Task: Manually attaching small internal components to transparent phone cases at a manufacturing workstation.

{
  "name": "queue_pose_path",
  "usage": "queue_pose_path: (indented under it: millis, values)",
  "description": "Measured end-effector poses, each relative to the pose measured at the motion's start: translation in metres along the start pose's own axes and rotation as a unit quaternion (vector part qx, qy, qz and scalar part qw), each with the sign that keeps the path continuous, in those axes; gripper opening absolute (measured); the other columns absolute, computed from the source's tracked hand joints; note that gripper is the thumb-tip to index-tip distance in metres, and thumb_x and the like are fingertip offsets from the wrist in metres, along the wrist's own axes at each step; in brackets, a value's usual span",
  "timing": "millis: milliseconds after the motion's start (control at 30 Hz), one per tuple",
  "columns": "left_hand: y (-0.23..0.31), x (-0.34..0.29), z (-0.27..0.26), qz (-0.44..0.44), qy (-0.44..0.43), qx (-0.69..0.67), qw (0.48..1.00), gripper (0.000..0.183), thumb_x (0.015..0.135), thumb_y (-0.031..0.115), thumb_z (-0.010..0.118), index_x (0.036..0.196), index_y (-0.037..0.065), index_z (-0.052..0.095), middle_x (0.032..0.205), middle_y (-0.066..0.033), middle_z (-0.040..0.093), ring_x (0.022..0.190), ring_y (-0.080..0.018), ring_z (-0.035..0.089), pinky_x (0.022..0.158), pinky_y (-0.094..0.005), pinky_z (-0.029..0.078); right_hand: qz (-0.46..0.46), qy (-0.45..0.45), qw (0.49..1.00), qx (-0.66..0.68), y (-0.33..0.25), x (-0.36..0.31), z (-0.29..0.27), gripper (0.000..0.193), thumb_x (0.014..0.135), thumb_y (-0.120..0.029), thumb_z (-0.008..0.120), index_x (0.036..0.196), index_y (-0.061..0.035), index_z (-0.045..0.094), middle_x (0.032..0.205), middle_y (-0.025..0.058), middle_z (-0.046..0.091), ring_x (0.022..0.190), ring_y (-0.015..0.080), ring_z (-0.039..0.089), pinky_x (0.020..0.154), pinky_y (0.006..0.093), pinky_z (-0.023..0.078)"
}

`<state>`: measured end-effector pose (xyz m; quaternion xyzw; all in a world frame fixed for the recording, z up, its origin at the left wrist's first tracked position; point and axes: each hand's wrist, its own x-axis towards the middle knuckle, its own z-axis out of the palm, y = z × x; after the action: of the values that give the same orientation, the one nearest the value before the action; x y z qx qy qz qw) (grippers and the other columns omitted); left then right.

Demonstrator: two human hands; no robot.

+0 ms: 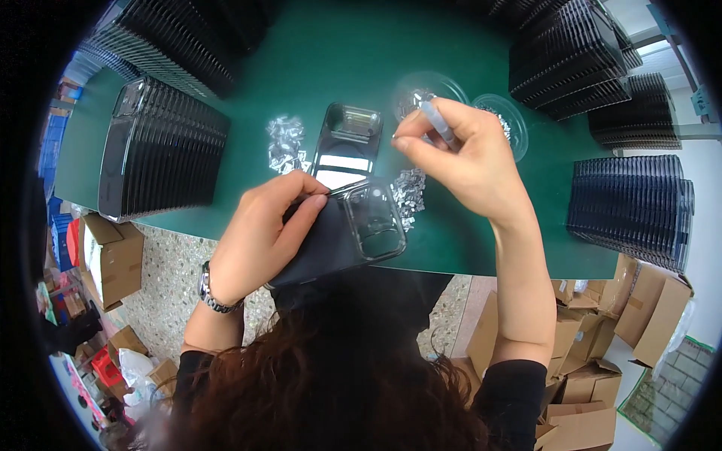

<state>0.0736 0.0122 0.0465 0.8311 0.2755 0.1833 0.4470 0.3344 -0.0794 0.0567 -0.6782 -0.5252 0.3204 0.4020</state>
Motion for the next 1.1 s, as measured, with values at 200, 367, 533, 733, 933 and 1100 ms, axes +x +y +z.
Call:
queue_pose_path:
  millis: [200, 367, 533, 733, 933, 1100]
  values:
    - [0.002, 0.011, 0.010, 0.019, -0.022, 0.019, 0.999, 0.010, 0.100, 0.007, 0.067, 0.104, -0.002, 0.068, 0.091, -0.0187, 0.072, 0.083, -0.0365, 0.071, 0.072, -0.0390, 0.053, -0.048, -0.006, 0.996, 0.069, -0.014, -0.017, 0.017, 0.007, 0.090, -0.004, 0.075, 0.096, -0.0025, 0.072, 0.085, -0.0049, 0.064, 0.073, 0.0017, 0.048, 0.063, 0.0214, 0.037]
    - [0.007, 0.016, 0.012, 0.018, -0.036, 0.022, 0.999, 0.010, 0.099, 0.007, 0.067, 0.103, -0.002, 0.068, 0.089, -0.0190, 0.071, 0.076, -0.0353, 0.070, 0.068, -0.0380, 0.052, -0.153, -0.056, 0.985, -0.048, -0.011, -0.019, 0.024, 0.016, 0.086, -0.004, 0.077, 0.100, 0.0010, 0.070, 0.101, 0.0127, 0.071, 0.101, 0.0329, 0.064, 0.089, 0.0397, 0.052]
    - [0.006, 0.018, 0.015, 0.027, -0.040, 0.002, 0.999, 0.008, 0.099, 0.006, 0.068, 0.101, -0.002, 0.068, 0.086, -0.0186, 0.071, 0.068, -0.0319, 0.065, 0.062, -0.0359, 0.048, -0.192, -0.051, 0.970, -0.138, -0.007, -0.021, 0.031, 0.019, 0.086, -0.004, 0.077, 0.103, -0.0003, 0.069, 0.102, 0.0134, 0.070, 0.100, 0.0343, 0.064, 0.086, 0.0423, 0.052]
    - [0.009, 0.020, 0.016, 0.021, -0.047, 0.025, 0.998, 0.008, 0.099, 0.006, 0.068, 0.100, -0.001, 0.068, 0.085, -0.0182, 0.070, 0.067, -0.0316, 0.065, 0.062, -0.0365, 0.048, -0.081, -0.077, 0.982, -0.152, -0.012, -0.016, 0.025, 0.020, 0.089, -0.016, 0.075, 0.101, 0.0007, 0.071, 0.096, 0.0181, 0.071, 0.099, 0.0400, 0.065, 0.083, 0.0477, 0.052]
    - [0.009, 0.020, 0.017, 0.032, -0.060, 0.011, 0.998, 0.007, 0.099, 0.006, 0.067, 0.100, -0.001, 0.067, 0.084, -0.0182, 0.069, 0.068, -0.0334, 0.066, 0.062, -0.0374, 0.048, -0.016, -0.138, 0.978, -0.158, -0.027, -0.010, 0.020, 0.025, 0.091, -0.020, 0.075, 0.095, 0.0029, 0.069, 0.092, 0.0224, 0.069, 0.091, 0.0446, 0.065, 0.079, 0.0499, 0.052]
    - [0.011, 0.017, 0.020, 0.028, -0.070, 0.012, 0.997, 0.007, 0.099, 0.006, 0.067, 0.101, -0.001, 0.066, 0.085, -0.0195, 0.069, 0.072, -0.0357, 0.067, 0.064, -0.0403, 0.049, -0.050, -0.158, 0.980, -0.106, -0.015, -0.018, 0.018, 0.019, 0.092, -0.015, 0.073, 0.094, 0.0026, 0.068, 0.089, 0.0210, 0.067, 0.090, 0.0434, 0.065, 0.078, 0.0499, 0.051]
